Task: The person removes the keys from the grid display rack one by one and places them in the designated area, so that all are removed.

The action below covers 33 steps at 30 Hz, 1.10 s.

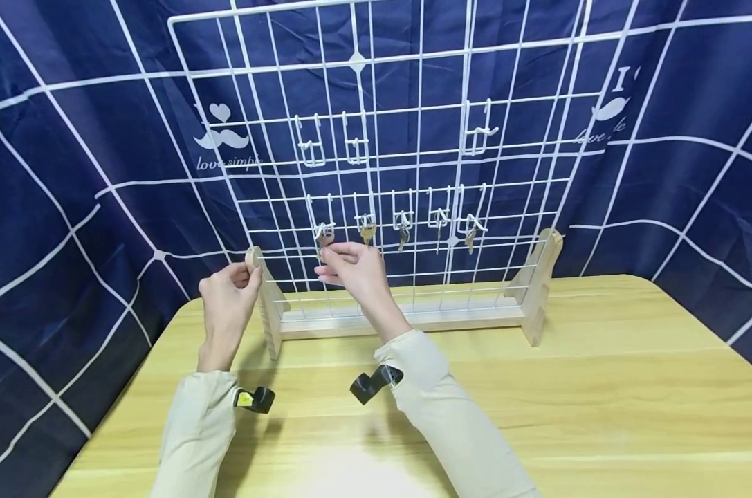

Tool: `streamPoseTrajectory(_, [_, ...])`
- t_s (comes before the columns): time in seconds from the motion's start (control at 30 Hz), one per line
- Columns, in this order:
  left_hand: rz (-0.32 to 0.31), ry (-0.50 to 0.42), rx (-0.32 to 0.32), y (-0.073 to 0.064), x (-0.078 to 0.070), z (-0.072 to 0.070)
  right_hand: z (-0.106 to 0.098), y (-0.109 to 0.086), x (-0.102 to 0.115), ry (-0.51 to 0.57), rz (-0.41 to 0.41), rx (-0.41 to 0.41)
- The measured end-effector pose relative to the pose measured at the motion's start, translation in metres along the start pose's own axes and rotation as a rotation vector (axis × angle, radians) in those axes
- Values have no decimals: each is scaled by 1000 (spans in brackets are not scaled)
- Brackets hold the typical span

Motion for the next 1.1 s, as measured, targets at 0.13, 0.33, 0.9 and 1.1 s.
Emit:
streamPoseTrajectory(0.13, [1,-6,-14,1,-1,-1,0,2,0,-15,-6,1])
streamPoseTrajectory(0.33, [-3,-3,-9,1,1,0,-5,4,1,-78,-51,-50])
streamPoseTrajectory(0.9, [-6,12,-5,-1,2,-1,-9,-8,13,56,-159,-55])
streamPoseTrajectory(1.1, [-3,16,-2,0,1,-1,-12,-17,21,75,-210,-41])
Point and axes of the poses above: each hand's wrist, its own y-axis towards the middle knuckle, its own z-axis out of the palm, x = y × z, the point moved 9 cm from there along y, towards the middle knuckle, and after that the axes turned 13 degrees about z, right-handed, at the moved point
